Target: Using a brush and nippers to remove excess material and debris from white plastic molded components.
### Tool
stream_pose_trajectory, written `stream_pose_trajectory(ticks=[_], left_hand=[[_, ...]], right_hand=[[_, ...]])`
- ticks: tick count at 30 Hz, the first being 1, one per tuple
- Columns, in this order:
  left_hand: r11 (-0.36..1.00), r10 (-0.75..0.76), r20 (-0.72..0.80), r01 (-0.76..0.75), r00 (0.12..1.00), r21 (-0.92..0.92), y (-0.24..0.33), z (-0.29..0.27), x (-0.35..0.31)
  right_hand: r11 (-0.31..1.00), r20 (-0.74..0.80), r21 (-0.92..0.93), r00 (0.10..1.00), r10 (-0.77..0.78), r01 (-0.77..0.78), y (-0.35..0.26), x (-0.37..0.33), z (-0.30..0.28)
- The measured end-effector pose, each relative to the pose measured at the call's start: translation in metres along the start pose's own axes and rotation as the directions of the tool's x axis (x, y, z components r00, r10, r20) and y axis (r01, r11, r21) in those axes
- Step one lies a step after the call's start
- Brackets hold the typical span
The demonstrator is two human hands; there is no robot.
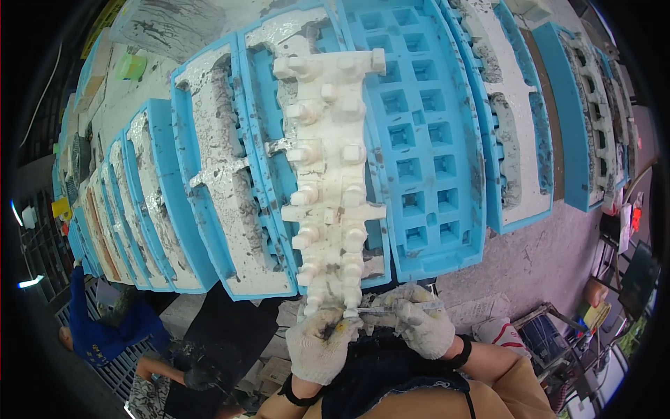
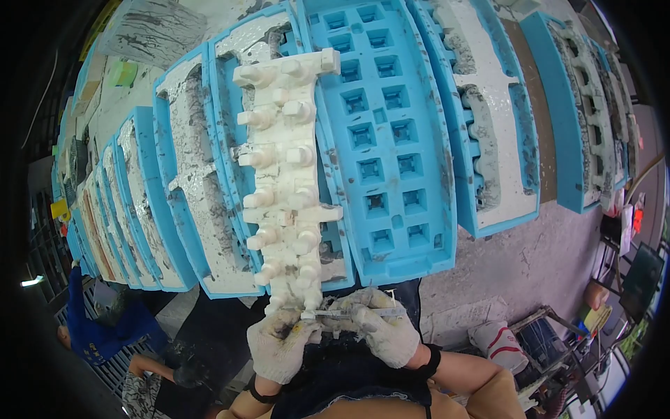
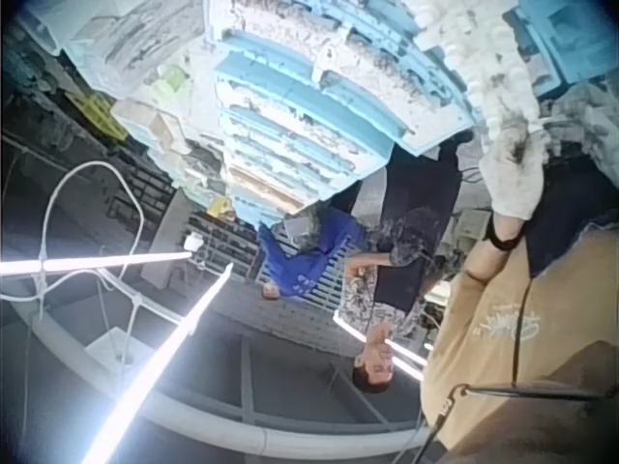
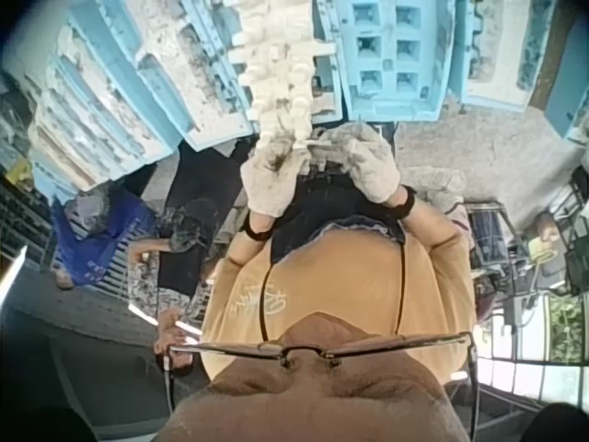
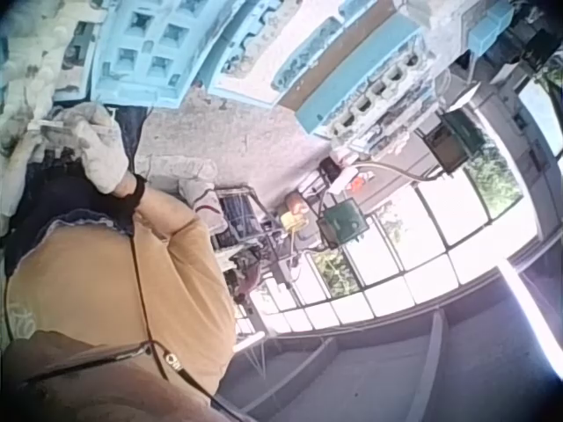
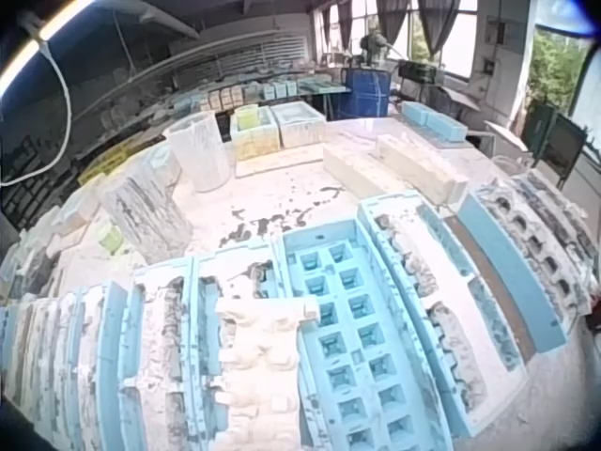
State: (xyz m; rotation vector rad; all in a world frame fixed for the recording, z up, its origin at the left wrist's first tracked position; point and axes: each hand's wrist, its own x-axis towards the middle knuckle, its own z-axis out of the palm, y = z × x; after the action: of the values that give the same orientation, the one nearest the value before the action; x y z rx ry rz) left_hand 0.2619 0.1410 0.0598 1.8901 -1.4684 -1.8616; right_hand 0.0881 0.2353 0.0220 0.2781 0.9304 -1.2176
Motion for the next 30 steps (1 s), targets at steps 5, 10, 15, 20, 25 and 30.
stream_pose_trajectory(ticks=[5, 10, 15, 20, 25, 30], left_hand=[[1.0, -0.014, -0.052, 0.015, 0.999, 0.004, 0.0, 0.002, 0.0], [1.0, 0.002, -0.064, -0.003, 0.998, -0.014, -0.004, 0.002, 0.0], [0.999, 0.032, -0.055, -0.033, 0.998, -0.002, -0.003, -0.001, 0.001], [0.995, 0.061, 0.03, -0.063, 0.998, 0.074, -0.001, -0.004, 0.0], [0.996, 0.073, -0.036, -0.071, 0.997, 0.062, -0.009, -0.001, -0.001], [0.999, 0.022, -0.05, -0.023, 0.999, -0.023, -0.007, 0.002, -0.003]], right_hand=[[0.998, -0.02, -0.017, 0.998, 0.059, -0.059, -0.003, -0.002, -0.004], [1.0, -0.023, -0.011, 1.0, 0.021, -0.021, 0.001, -0.001, -0.004], [0.998, -0.008, -0.054, 1.0, 0.03, -0.031, 0.0, 0.0, -0.005], [0.999, 0.021, -0.039, 0.999, 0.034, -0.033, 0.005, 0.001, -0.008], [0.999, 0.049, -0.052, 0.999, 0.006, -0.003, 0.009, 0.001, -0.012], [0.998, 0.02, -0.044, 0.999, 0.04, -0.04, 0.009, 0.0, -0.015]])
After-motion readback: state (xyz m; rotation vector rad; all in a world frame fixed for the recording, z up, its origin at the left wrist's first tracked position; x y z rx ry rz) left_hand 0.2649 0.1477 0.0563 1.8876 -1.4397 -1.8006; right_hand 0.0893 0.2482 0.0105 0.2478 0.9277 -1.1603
